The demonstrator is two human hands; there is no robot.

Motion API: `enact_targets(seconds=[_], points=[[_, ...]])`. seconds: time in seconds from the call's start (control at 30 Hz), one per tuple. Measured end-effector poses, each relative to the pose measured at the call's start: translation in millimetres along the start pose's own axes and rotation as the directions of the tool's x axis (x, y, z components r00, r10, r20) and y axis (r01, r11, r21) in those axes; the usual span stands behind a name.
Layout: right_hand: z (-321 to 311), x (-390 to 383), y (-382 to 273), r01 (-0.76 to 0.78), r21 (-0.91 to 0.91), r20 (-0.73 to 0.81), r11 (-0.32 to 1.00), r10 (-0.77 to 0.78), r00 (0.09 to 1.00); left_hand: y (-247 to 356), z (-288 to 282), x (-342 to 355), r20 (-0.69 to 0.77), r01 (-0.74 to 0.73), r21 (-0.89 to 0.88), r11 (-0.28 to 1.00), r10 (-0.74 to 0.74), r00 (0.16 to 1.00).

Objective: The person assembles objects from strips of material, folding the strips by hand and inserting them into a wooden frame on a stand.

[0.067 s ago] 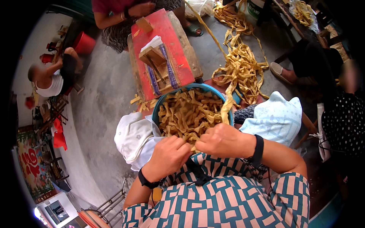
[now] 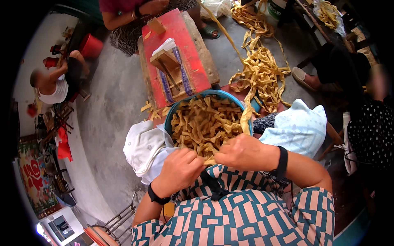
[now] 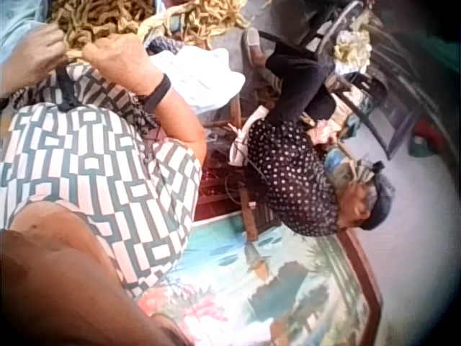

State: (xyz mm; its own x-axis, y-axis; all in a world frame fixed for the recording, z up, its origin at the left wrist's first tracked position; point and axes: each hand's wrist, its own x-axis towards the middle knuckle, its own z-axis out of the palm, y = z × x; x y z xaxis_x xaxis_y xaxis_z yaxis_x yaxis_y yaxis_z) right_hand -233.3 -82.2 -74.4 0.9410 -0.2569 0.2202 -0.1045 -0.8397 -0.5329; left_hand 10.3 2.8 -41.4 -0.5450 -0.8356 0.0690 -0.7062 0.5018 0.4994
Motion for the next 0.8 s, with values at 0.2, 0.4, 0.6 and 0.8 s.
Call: enact_targets(seconds=[0.2, 0.4, 0.6, 0.8], points=[[-35.6, -53.6, 37.8, -0.31, -0.055, -0.109, 0.949, 0.303, 0.947, -53.0, -52.0, -68.6, -0.182, 0.453, -0.133, 0.882, -0.471, 0.863], [-19.9, 10.3, 32.0, -0.15, 0.058, -0.25, 0.987, 0.159, 0.955, -34.0, -12.0, 1.4, -0.331, 0.192, -0.683, 0.705, -0.532, 0.779], [-29.2, 24.2, 35.0, -0.134, 0.006, -0.217, 0.991, 0.132, 0.967, -54.9, -17.8, 9.3, -0.407, 0.236, -0.623, 0.746, -0.566, 0.717], [-35.1, 48.3, 40.2, -0.129, -0.044, -0.2, 0.991, 0.118, 0.973, -47.7, -25.3, 37.3, -0.262, 0.062, -0.035, 0.997, -0.069, 0.963]])
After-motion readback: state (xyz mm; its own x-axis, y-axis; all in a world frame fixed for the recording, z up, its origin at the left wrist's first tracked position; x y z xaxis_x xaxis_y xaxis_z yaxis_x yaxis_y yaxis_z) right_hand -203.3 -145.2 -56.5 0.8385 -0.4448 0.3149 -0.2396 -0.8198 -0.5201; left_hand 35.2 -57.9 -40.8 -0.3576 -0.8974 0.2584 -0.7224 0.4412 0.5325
